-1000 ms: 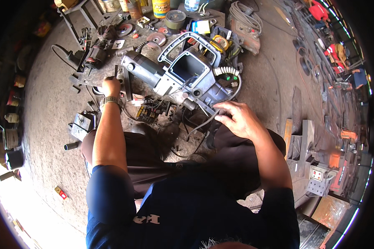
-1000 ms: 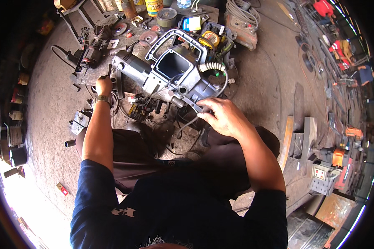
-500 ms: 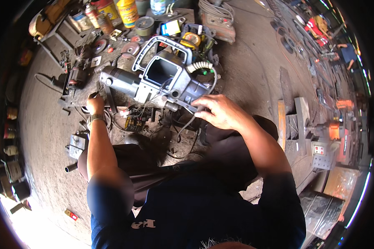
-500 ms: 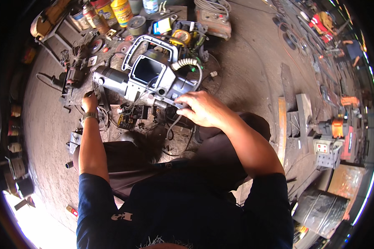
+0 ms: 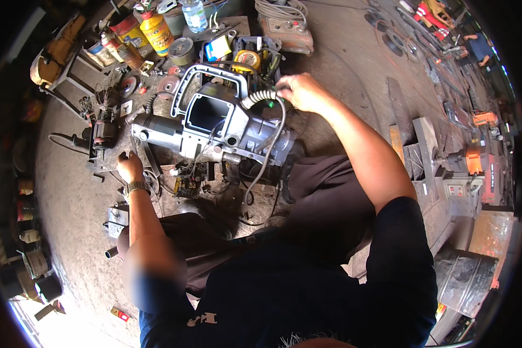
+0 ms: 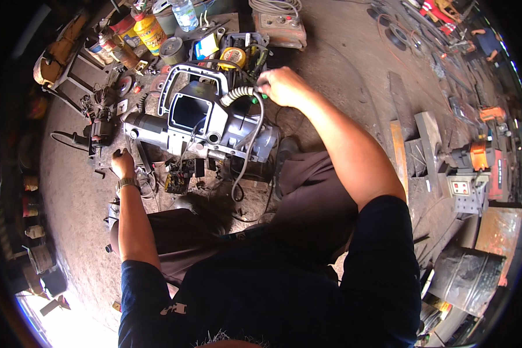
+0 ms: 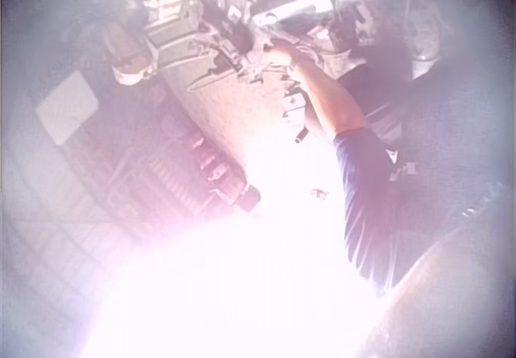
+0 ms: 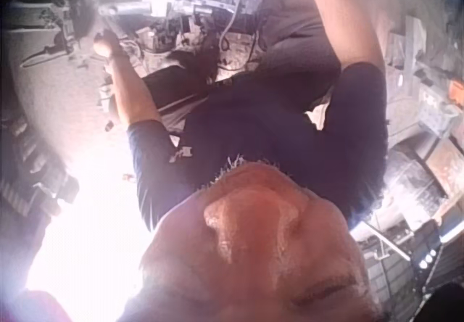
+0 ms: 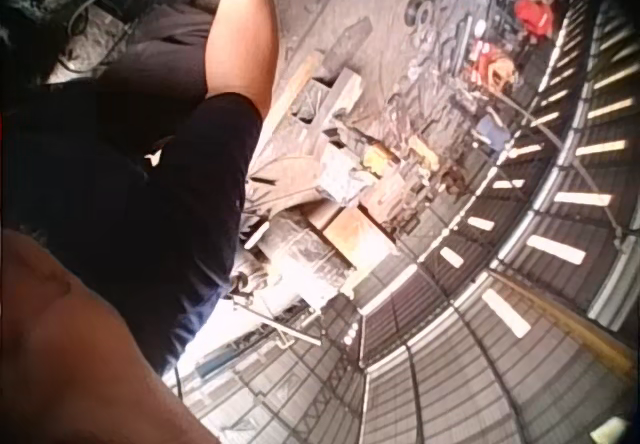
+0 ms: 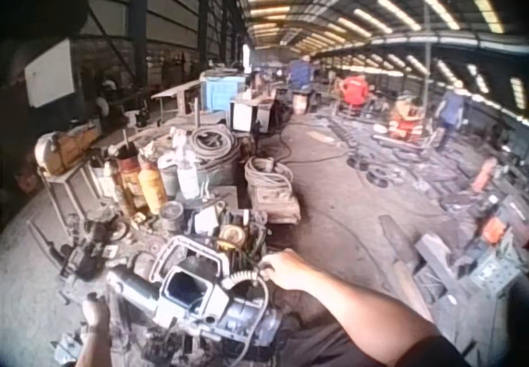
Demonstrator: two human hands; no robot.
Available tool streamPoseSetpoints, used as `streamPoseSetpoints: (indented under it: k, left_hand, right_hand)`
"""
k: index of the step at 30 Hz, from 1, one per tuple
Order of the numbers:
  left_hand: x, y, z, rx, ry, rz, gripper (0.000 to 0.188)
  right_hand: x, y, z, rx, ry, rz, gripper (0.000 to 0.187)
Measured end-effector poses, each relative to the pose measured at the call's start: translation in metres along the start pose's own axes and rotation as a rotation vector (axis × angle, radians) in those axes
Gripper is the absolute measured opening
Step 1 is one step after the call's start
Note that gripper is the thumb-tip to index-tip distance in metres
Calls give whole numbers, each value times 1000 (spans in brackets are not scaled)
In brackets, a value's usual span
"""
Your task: The person sits on the floor and works on a handheld power tool, repeatedly inserting and removing a small metal piece from the tool's housing. The person also briefly uses a hammer to tap a component before continuing to adjust the metal piece by hand.
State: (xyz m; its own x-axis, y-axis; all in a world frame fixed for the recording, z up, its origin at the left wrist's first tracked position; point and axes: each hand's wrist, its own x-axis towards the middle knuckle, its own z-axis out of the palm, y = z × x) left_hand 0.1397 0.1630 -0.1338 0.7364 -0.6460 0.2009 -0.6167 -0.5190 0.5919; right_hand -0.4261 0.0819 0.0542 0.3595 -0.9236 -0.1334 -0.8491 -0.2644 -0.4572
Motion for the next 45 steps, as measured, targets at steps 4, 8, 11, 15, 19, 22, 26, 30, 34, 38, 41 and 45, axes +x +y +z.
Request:
streamPoseSetpoints:
  k: [4,8,11,15,19,22,26,30,34,38,41,45]
  left_hand:
    - [4,30,-30,-207,135,-44,48]
    - [-3,67,-53,-378,192,-15,51]
    - [-19,107,-67,-569,148,-10,43]
    - [-28,133,-67,-792,42,53,29]
    - [-31,138,-66,-848,-82,108,27]
    - [-35,149,-65,-789,-130,124,27]
    - [-40,155,-63,-763,-172,140,27]
    - [-46,158,-67,-623,-177,202,30]
    - [-44,160,-59,-708,-244,249,31]
    - [-58,167,-52,-749,-273,265,27]
    - [-81,187,-58,-840,-250,292,21]
    - [-126,232,-83,-961,-397,321,18]
  right_hand:
    - [8,7,9,-35,-29,3,29]
    - [10,17,8,11,-60,40,31]
    - [14,18,9,-14,-60,49,30]
    - [22,18,8,20,-39,97,33]
    - [24,3,12,-61,-38,115,36]
    - [27,1,15,-179,-49,60,39]
    - [34,-1,26,-265,-94,105,43]
    - [41,-16,25,-224,-151,237,40]
    - [50,9,32,-141,-44,251,37]
    - [37,35,29,1,131,158,33]
    - [18,21,-8,54,163,231,28]
    - [-20,-18,-53,285,306,98,21]
